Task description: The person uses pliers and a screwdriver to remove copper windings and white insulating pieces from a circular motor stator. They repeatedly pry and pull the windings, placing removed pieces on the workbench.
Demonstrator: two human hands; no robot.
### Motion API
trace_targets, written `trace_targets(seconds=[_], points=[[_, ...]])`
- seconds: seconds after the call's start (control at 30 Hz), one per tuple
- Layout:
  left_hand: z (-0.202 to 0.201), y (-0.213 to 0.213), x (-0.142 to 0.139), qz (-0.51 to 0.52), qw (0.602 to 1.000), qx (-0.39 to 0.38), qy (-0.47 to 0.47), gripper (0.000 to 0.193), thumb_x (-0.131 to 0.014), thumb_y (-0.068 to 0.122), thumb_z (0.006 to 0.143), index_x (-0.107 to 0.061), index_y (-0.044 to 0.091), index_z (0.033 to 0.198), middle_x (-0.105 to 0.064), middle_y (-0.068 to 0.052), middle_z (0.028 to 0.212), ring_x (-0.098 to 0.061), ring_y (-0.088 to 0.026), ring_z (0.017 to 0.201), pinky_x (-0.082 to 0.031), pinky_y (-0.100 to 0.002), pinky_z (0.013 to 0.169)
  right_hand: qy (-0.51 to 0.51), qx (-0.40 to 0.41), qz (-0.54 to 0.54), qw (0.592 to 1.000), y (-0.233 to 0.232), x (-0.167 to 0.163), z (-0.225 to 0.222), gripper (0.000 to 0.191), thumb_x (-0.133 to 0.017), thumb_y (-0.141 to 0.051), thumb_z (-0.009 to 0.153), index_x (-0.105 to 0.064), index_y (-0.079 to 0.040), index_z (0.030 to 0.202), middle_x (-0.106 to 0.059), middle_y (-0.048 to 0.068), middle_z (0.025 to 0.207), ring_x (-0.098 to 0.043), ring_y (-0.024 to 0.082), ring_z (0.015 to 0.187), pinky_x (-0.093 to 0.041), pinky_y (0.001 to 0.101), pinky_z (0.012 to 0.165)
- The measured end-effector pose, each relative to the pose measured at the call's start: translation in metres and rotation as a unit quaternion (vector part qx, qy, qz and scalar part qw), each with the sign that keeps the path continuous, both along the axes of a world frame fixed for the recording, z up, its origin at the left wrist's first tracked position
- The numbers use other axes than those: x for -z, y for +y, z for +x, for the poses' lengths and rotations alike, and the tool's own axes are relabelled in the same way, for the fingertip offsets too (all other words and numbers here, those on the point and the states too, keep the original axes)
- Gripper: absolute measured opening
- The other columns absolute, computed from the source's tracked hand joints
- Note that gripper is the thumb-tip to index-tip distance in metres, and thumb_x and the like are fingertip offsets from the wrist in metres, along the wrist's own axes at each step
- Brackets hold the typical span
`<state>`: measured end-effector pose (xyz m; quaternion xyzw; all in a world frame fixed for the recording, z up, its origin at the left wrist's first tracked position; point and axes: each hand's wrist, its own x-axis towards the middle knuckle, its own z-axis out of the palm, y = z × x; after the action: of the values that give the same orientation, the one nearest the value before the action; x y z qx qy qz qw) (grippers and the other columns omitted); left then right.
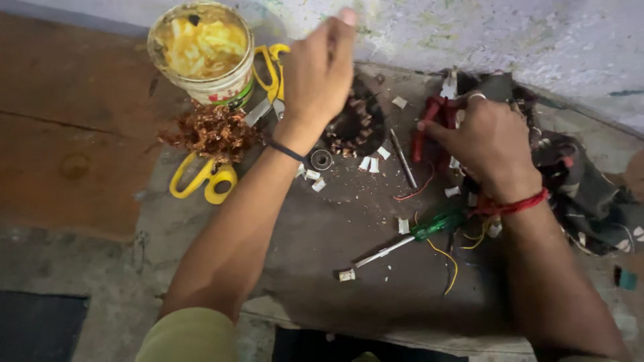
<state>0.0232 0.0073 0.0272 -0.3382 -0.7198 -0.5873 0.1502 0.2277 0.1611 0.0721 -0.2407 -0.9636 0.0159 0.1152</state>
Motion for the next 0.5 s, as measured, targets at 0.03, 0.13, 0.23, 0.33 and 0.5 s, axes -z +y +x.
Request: trace_targets(seconds=[0.03,0.13,0.23,0.33,0.5], points=[[-0.001,-0.002,-0.001,-0.036,0.999,0.031,0.005,0.051,-0.049,0.050,0.106,-0.068,0.005,0.088,-0.066,-0.008,0.069,-0.065,-0.019,0.064,-0.048,-0.036,0.061,0.005,0.002,-0.011,1.000,0.002,0.003,-0.001,0.064,-0.087,-0.054,0.081,-0.069,0.006,0.096,-0.070,0.022,0.072,-0.070,0.039,0.067,-0.056,0.0468,0.063],[-0.010,-0.011,-0.002,-0.106,0.987,0.124,0.014,0.055,-0.058,0.053,0.102,-0.069,0.000,0.089,-0.069,-0.014,0.077,-0.066,-0.023,0.073,-0.049,-0.037,0.070,0.033,0.002,-0.051,0.998,0.010,0.013,-0.005,0.075,-0.093,-0.052,0.075,-0.061,0.013,0.095,-0.068,0.025,0.071,-0.070,0.039,0.066,-0.057,0.0447,0.062],[-0.025,-0.019,-0.002,-0.089,0.976,0.200,0.001,0.052,-0.069,0.053,0.096,-0.073,0.001,0.091,-0.074,-0.011,0.081,-0.070,-0.017,0.077,-0.053,-0.034,0.073,0.033,0.042,-0.170,0.984,0.021,0.017,-0.009,0.072,-0.095,-0.044,0.071,-0.059,0.014,0.096,-0.068,0.024,0.069,-0.069,0.033,0.061,-0.054,0.0422,0.056],[-0.030,-0.020,0.001,-0.078,0.973,0.217,-0.025,0.050,-0.073,0.050,0.094,-0.072,0.000,0.090,-0.072,-0.009,0.078,-0.065,-0.015,0.074,-0.052,-0.033,0.072,-0.004,0.108,-0.327,0.939,0.025,0.018,-0.013,0.056,-0.089,-0.033,0.074,-0.064,0.008,0.102,-0.070,0.019,0.071,-0.067,0.025,0.056,-0.052,0.0383,0.050],[-0.022,-0.013,0.003,-0.032,0.975,0.218,-0.032,0.049,-0.076,0.048,0.093,-0.070,0.000,0.083,-0.070,-0.006,0.073,-0.061,-0.012,0.071,-0.050,-0.032,0.069,0.043,0.068,-0.432,0.898,0.022,0.026,-0.013,0.033,-0.077,-0.018,0.087,-0.073,0.009,0.105,-0.066,0.016,0.072,-0.055,0.016,0.048,-0.041,0.0312,0.042]])
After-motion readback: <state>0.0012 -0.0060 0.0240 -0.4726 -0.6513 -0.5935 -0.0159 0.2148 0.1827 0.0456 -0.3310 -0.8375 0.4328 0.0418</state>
